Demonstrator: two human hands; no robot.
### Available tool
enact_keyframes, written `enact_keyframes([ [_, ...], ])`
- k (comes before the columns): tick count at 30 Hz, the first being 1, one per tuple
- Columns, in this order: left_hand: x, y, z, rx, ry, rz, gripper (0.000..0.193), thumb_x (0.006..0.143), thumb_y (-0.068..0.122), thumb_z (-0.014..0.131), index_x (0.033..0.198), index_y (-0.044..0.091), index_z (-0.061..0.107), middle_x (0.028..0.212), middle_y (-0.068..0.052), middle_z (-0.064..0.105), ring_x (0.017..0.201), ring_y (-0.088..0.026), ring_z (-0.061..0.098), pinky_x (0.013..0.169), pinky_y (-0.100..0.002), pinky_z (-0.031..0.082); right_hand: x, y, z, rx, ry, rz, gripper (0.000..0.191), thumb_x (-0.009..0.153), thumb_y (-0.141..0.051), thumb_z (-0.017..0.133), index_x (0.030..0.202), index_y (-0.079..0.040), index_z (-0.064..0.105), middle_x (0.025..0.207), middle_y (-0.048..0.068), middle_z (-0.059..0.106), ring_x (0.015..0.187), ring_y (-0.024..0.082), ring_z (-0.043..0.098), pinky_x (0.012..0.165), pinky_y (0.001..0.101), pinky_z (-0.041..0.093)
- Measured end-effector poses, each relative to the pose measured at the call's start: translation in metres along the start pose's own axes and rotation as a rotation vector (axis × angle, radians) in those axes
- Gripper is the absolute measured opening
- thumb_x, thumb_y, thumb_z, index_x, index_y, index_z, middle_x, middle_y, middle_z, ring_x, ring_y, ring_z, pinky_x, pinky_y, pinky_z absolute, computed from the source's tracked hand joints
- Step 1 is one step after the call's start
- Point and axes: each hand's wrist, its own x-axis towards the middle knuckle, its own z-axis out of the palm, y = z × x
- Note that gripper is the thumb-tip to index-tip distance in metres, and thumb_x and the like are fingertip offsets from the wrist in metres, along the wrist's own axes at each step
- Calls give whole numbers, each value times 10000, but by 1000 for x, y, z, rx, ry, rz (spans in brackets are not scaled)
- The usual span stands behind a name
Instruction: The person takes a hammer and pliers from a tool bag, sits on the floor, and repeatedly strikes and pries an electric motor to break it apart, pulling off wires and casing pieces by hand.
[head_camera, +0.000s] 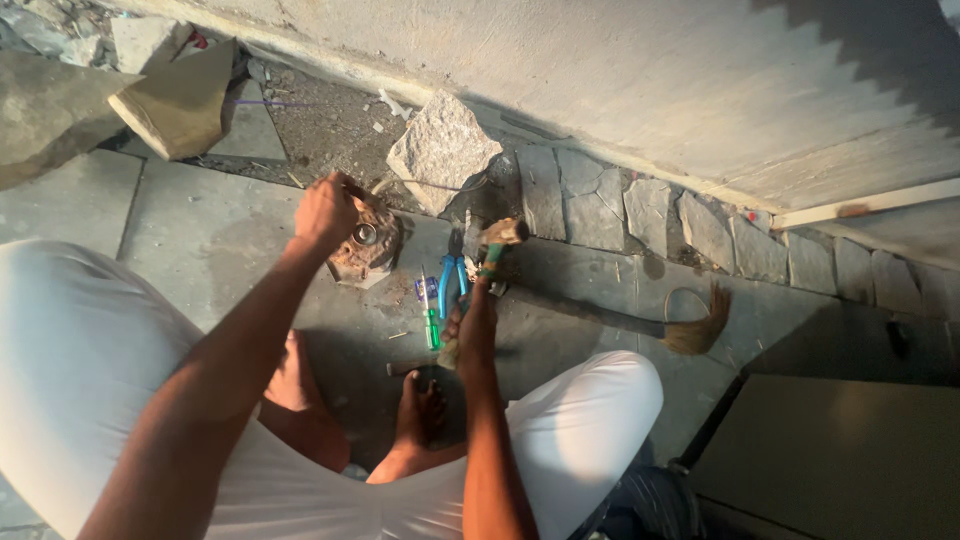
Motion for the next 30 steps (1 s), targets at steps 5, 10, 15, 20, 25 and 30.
enact_keyframes([
  [5, 5, -12, 2, 148, -21, -80, 402, 833, 210, 697, 1195, 52, 621, 1243, -235, 631, 1165, -446, 598, 919, -509, 508, -4, 23, -2, -85, -70, 46, 559, 994, -659, 492, 854, -118, 486, 566, -20, 420, 422, 103, 389, 393, 295, 325],
  [10, 4, -9, 2, -20, -102, -173, 493, 917, 387, 671, 1184, -23, 614, 1241, -248, 668, 1177, -427, 632, 994, -493, 509, -23, 19, 25, -140, -107, 36, 504, 997, -616, 504, 824, -144, 456, 542, -20, 402, 398, 109, 375, 381, 302, 329],
  [15, 21, -5, -19, -266, 137, -248, 680, 959, 590, 665, 1227, -34, 630, 1148, -273, 668, 1071, -371, 669, 916, -446, 519, -57, -69, 47, -431, -180, -362, 493, 1032, -562, 450, 863, -107, 532, 530, -8, 429, 377, 94, 404, 340, 277, 325],
  [20, 37, -4, -23, -481, 230, -407, 712, 901, 640, 644, 1201, -5, 643, 1058, -203, 748, 972, -300, 733, 878, -398, 552, -63, -153, 65, -153, -441, -834, 507, 1134, -541, 429, 955, -72, 493, 663, 34, 450, 495, 135, 454, 457, 304, 370],
  [25, 34, -11, -19, -447, 186, -372, 682, 928, 622, 649, 1175, -14, 651, 1051, -212, 747, 987, -316, 732, 889, -403, 546, -24, -76, 101, -1108, 633, -1776, 286, 1241, -254, 440, 1235, 14, 541, 944, 208, 617, 776, 356, 600, 673, 418, 513],
  [30, 25, -12, -14, -389, 80, -363, 682, 920, 611, 642, 1189, -15, 647, 1059, -220, 748, 1012, -324, 733, 900, -407, 550, -13, 12, 91, -879, 41, -715, 460, 1070, -468, 518, 978, -34, 639, 697, 70, 634, 636, 232, 652, 555, 423, 494],
])
